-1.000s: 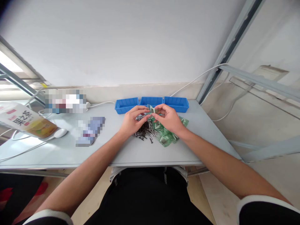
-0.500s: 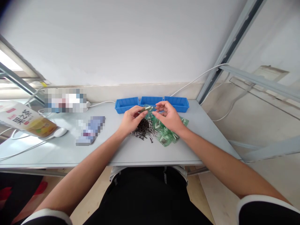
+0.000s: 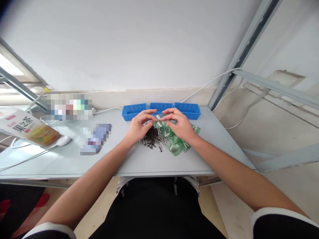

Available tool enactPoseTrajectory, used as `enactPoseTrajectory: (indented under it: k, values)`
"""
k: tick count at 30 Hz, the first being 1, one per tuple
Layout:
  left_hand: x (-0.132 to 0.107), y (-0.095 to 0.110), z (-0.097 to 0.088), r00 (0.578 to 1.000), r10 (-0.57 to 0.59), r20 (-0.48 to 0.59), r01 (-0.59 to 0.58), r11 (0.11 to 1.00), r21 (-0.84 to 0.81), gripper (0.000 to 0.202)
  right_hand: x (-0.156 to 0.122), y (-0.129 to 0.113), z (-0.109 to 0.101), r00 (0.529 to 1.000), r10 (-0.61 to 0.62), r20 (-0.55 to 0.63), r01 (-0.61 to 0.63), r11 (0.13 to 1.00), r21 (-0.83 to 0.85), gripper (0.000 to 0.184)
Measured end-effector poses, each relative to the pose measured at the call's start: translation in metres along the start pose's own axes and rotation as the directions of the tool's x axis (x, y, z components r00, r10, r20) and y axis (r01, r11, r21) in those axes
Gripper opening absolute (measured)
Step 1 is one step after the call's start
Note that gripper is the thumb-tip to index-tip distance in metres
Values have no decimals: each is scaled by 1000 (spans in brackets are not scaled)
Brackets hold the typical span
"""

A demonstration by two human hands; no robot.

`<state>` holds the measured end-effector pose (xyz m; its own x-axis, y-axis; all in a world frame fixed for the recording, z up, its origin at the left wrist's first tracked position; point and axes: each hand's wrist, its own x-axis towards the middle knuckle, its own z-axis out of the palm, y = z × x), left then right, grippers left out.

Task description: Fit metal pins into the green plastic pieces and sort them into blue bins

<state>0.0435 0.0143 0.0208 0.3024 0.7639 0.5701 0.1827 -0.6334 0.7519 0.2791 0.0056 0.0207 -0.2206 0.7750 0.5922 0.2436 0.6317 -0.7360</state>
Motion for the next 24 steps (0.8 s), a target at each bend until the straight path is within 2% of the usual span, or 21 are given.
enactPoseTrajectory:
  k: [4, 8, 12, 15, 20, 22, 24]
  values:
    - [0, 4, -1, 997, -41, -60, 48, 992, 117, 21, -2, -3, 2, 1000, -2, -24, 1, 999, -37, 19]
    - [-2, 4, 0, 999, -55, 3, 53, 985, 166, 29, -6, -10, 8, 1000, 13, 5, -13, 1000, 3, 20]
    - [-3, 1, 1, 997, -5, 79, -6, 991, 135, 30, -6, -15, 12, 996, 4, 89, -13, 995, 103, 18]
    - [-3, -2, 2, 995, 27, 96, -38, 993, 113, 34, -6, -14, 12, 996, 64, 69, -73, 989, 132, 19]
    - [0, -5, 2, 1000, 3, 29, -4, 999, 51, 19, -5, -4, 13, 986, 158, -52, -150, 979, 138, 35]
    - [1, -6, 2, 1000, 4, 2, -4, 1000, 14, 18, -5, -3, 14, 985, 164, -48, -156, 978, 139, 43]
    - [1, -9, 1, 1000, -7, 10, 7, 1000, -10, 18, -5, -3, 14, 986, 163, -19, -159, 979, 124, 42]
